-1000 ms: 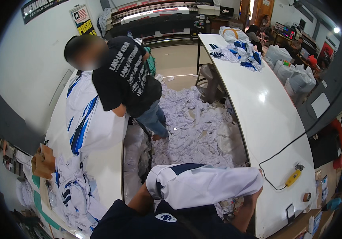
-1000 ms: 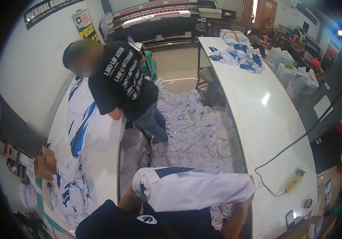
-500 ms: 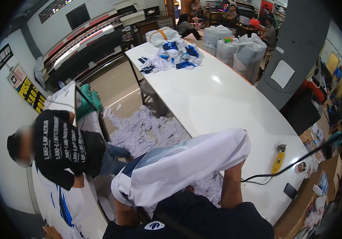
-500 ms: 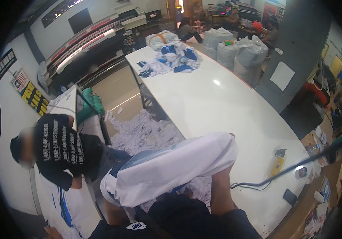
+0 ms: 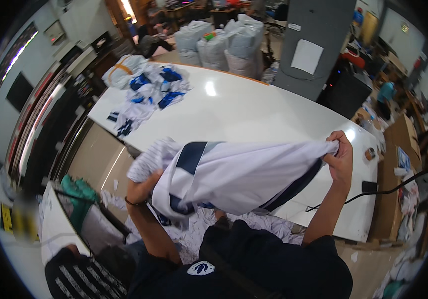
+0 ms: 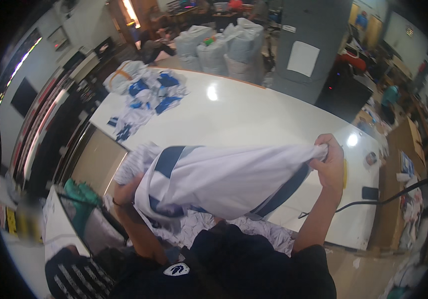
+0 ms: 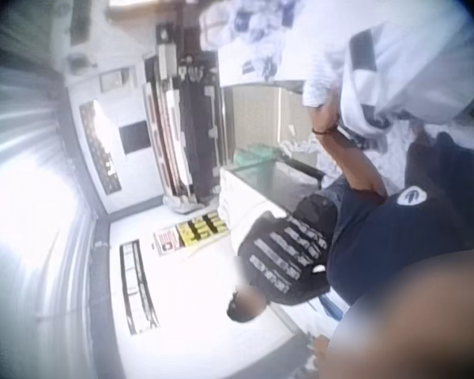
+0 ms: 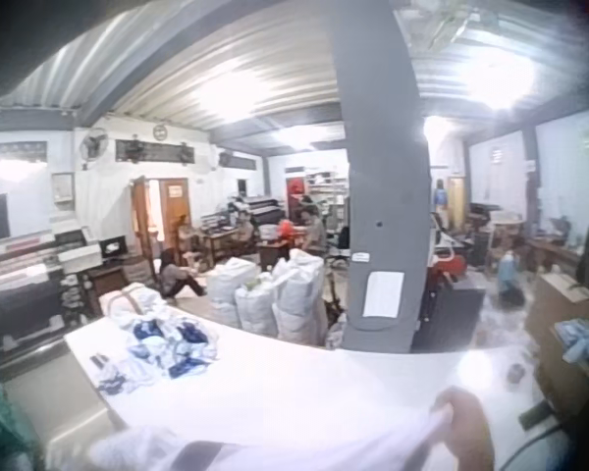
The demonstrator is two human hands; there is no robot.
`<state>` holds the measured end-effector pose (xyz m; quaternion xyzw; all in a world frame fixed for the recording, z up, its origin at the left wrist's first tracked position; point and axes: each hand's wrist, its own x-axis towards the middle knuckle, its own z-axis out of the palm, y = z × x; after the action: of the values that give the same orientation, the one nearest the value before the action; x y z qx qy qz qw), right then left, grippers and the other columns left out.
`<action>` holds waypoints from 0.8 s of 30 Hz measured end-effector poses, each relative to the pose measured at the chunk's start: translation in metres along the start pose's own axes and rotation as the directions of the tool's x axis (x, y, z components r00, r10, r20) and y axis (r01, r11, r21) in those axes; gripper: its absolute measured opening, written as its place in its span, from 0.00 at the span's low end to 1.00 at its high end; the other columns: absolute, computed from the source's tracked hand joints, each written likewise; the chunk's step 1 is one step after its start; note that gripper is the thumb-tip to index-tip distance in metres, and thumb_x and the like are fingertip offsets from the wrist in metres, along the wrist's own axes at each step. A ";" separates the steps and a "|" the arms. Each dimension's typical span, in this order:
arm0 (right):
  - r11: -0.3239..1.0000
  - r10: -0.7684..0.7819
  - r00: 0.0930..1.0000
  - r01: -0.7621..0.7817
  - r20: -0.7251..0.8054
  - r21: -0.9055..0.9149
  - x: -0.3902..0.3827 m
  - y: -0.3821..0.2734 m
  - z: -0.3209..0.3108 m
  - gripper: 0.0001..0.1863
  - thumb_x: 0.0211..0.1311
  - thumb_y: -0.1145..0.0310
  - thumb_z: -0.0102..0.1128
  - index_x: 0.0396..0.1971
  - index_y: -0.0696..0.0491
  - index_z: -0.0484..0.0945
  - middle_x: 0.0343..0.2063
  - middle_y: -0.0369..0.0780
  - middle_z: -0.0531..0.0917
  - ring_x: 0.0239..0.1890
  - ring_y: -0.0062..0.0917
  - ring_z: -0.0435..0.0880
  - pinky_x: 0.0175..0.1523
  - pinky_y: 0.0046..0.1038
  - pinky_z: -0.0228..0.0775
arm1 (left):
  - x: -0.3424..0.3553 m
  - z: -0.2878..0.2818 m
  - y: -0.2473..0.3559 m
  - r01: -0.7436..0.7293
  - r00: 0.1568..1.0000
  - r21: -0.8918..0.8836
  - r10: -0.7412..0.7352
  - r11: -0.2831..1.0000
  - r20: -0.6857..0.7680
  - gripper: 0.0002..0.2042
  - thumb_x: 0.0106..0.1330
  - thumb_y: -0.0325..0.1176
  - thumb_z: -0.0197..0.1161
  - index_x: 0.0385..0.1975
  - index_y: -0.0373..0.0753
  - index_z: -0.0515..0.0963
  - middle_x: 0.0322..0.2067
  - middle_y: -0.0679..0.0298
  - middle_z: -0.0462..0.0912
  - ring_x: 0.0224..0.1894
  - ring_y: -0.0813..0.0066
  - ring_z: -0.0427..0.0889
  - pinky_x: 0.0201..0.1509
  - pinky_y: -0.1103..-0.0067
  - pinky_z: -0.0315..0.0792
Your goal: The person uses a yellow electric fabric cutter to trim the edges of white jerseys with blue graphics on a large white table. They repeatedly smooth, align, and cut the fabric, then move the finished pieces aside.
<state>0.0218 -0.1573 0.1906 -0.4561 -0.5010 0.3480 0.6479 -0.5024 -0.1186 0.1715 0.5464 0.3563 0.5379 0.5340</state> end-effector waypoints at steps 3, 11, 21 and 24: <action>0.994 -0.046 0.988 0.031 -0.144 -0.103 0.008 0.004 -0.039 0.21 0.45 0.90 0.53 0.40 0.55 0.77 0.34 0.32 0.76 0.35 0.16 0.76 0.41 0.18 0.69 | 0.070 -0.018 -0.004 -0.002 0.965 0.121 0.034 0.993 -0.260 0.26 0.65 0.24 0.68 0.63 0.26 0.72 0.58 0.55 0.80 0.60 0.68 0.78 0.65 0.73 0.71; 0.902 -0.145 0.804 0.347 -0.577 0.256 0.009 -0.025 -0.042 0.22 0.76 0.60 0.49 0.58 0.59 0.76 0.51 0.42 0.84 0.54 0.31 0.84 0.62 0.35 0.76 | 0.201 -0.045 -0.027 -0.095 0.917 0.039 0.103 0.995 -0.386 0.23 0.66 0.28 0.66 0.59 0.23 0.76 0.56 0.55 0.81 0.55 0.66 0.81 0.62 0.74 0.73; 0.750 -0.651 0.185 0.305 -0.736 -0.587 -0.001 -0.093 -0.049 0.24 0.80 0.67 0.39 0.68 0.63 0.64 0.63 0.48 0.75 0.65 0.41 0.74 0.72 0.39 0.63 | 0.304 -0.077 -0.048 -0.047 0.826 -0.185 -0.066 0.982 -0.560 0.24 0.68 0.41 0.67 0.57 0.28 0.78 0.54 0.54 0.81 0.52 0.63 0.83 0.57 0.70 0.79; 0.617 -0.496 0.199 0.766 -0.845 -0.181 -0.017 -0.111 -0.122 0.25 0.80 0.65 0.40 0.70 0.63 0.62 0.62 0.50 0.75 0.62 0.46 0.75 0.70 0.40 0.66 | 0.312 -0.100 -0.052 -0.069 0.798 -0.158 -0.041 0.985 -0.602 0.23 0.66 0.40 0.67 0.54 0.28 0.80 0.51 0.54 0.83 0.49 0.62 0.85 0.53 0.70 0.81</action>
<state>0.1351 -0.2404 0.2797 -0.2144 -0.2115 -0.1507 0.9416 -0.5372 0.2111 0.1715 0.3015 0.4559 0.7162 0.4339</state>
